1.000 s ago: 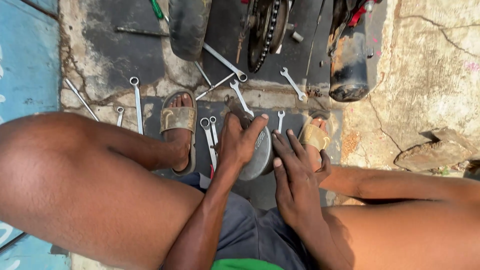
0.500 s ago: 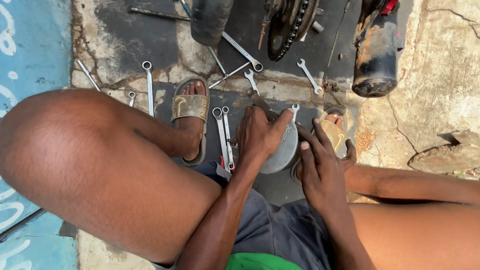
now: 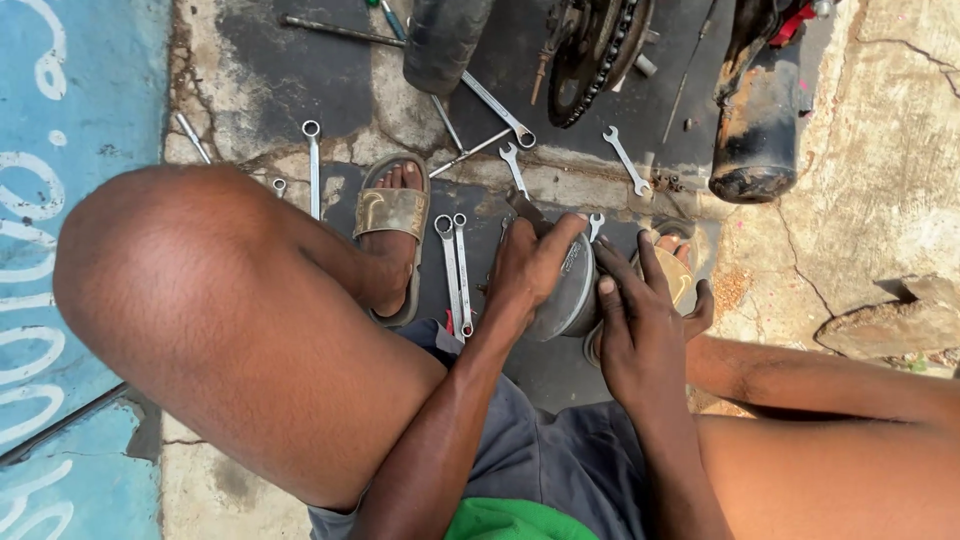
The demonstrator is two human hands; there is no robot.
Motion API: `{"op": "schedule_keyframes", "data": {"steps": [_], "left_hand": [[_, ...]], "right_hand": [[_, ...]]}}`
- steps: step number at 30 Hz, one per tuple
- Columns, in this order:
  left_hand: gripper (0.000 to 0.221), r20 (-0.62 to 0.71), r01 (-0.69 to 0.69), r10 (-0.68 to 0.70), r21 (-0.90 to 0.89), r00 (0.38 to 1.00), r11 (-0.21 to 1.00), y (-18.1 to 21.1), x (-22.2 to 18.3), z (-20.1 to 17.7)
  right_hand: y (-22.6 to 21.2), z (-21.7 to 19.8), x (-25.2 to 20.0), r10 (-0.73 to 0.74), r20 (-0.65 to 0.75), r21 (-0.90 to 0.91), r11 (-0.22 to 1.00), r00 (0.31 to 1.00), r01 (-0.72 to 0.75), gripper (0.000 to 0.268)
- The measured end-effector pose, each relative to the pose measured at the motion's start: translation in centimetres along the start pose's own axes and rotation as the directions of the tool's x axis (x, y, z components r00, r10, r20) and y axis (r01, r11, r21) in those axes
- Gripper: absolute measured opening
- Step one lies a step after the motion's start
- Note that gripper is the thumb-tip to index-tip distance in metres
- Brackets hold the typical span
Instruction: Servicing and reassembling a motorcycle drum brake assembly.
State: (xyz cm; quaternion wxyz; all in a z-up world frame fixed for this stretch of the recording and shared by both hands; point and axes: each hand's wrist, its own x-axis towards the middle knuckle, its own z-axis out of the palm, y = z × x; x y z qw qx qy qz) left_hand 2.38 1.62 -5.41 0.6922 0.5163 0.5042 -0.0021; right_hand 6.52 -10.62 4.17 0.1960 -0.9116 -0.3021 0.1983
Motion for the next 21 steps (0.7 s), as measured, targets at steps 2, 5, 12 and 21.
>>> {"op": "schedule_keyframes", "data": {"steps": [2, 5, 12, 21], "left_hand": [[0.063, 0.031, -0.016, 0.02, -0.146, 0.999, 0.989, 1.1, -0.8, -0.8], [0.063, 0.008, -0.036, 0.039, -0.248, 0.999, 0.968, 1.2, 0.1, -0.7], [0.058, -0.044, -0.08, 0.069, -0.365, 0.997, 0.928, 1.0, -0.9, -0.4], [0.053, 0.014, -0.168, 0.186, -0.362, 0.983, 0.917, 2.2, -1.3, -0.8]], "right_hand": [[-0.9, -0.9, -2.5, -0.077, -0.033, -0.06, 0.995, 0.996, 0.075, 0.04], [-1.1, -1.1, -2.2, -0.216, -0.081, -0.159, 0.967, 0.973, 0.201, 0.041], [-1.4, -1.1, -4.1, -0.203, -0.113, -0.112, 0.975, 0.973, 0.19, 0.042], [-1.0, -1.1, -3.3, -0.176, -0.112, -0.121, 0.979, 0.978, 0.162, 0.04]]}}
